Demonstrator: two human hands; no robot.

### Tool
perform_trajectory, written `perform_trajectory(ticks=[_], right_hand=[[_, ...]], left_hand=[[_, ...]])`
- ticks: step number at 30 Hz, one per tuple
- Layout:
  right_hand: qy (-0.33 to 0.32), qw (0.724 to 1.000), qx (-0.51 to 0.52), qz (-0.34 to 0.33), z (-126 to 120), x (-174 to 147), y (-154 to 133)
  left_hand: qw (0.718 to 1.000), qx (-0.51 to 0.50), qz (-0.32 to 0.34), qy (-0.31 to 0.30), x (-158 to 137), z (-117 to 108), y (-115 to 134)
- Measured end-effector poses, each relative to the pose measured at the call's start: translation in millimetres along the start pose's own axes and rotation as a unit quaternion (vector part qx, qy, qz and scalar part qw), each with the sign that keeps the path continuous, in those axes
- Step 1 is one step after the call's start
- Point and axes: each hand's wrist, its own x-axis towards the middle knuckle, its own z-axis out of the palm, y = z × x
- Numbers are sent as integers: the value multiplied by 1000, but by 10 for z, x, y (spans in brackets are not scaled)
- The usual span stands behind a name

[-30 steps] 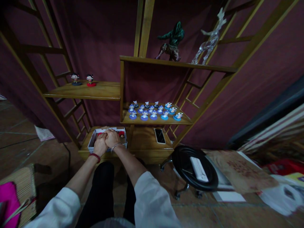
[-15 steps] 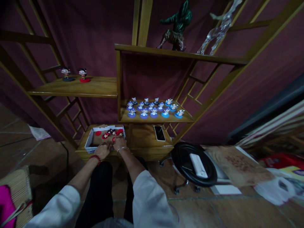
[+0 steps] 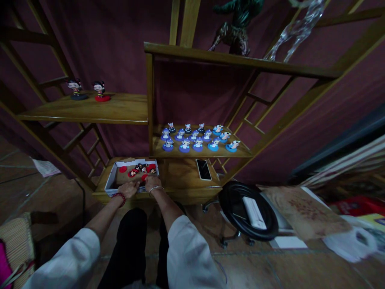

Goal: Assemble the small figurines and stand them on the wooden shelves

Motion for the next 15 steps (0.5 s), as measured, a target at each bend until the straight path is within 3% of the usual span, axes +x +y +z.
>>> perform_trajectory(ticks=[8, 15], right_hand=[[-24, 1000, 1, -10, 59, 205, -18], [-38, 998, 7, -43, 158, 418, -20]], left_hand=[[1000, -15, -16, 1, 158, 26, -54], [1000, -25, 14, -9, 275, 43, -97]])
